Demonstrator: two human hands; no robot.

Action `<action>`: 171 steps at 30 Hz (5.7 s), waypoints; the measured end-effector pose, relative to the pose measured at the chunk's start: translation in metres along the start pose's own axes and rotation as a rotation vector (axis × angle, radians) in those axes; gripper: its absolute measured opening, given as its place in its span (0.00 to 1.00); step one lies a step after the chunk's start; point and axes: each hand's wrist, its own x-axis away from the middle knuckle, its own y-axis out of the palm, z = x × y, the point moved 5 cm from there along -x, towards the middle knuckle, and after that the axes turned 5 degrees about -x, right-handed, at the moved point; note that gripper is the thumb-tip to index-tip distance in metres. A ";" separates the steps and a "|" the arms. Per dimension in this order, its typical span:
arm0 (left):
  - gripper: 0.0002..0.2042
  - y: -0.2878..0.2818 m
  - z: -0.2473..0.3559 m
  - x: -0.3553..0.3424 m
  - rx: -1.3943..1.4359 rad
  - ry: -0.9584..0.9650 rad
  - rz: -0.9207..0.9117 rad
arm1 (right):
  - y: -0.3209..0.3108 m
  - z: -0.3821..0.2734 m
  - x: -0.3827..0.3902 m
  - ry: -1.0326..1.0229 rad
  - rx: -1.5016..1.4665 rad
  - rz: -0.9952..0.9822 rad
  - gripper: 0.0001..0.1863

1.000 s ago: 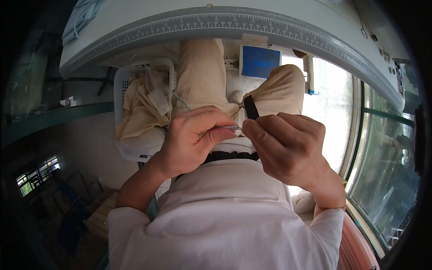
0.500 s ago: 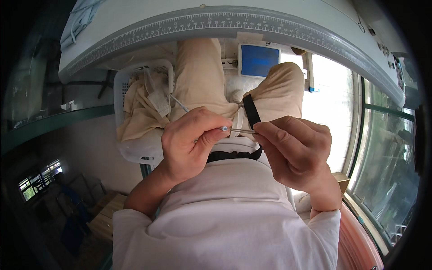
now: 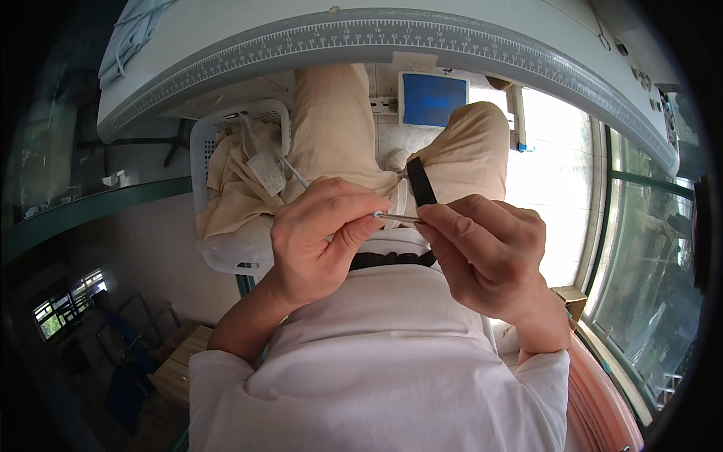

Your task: The person threads a white elastic band through the eye of a light blue fabric strap using a metal bodkin. They repeatedly pull the elastic through the strap and trim the excess with scissors.

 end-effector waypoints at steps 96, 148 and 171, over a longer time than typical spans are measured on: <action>0.06 0.021 -0.023 0.017 0.527 -0.646 -0.192 | -0.003 0.005 -0.001 -0.197 0.268 -0.216 0.12; 0.05 -0.005 0.004 -0.015 0.180 -0.266 -0.085 | 0.022 0.034 -0.007 0.609 -0.864 0.095 0.09; 0.07 -0.008 0.014 -0.015 -0.111 0.108 0.023 | -0.010 0.012 -0.010 0.017 -0.083 0.023 0.10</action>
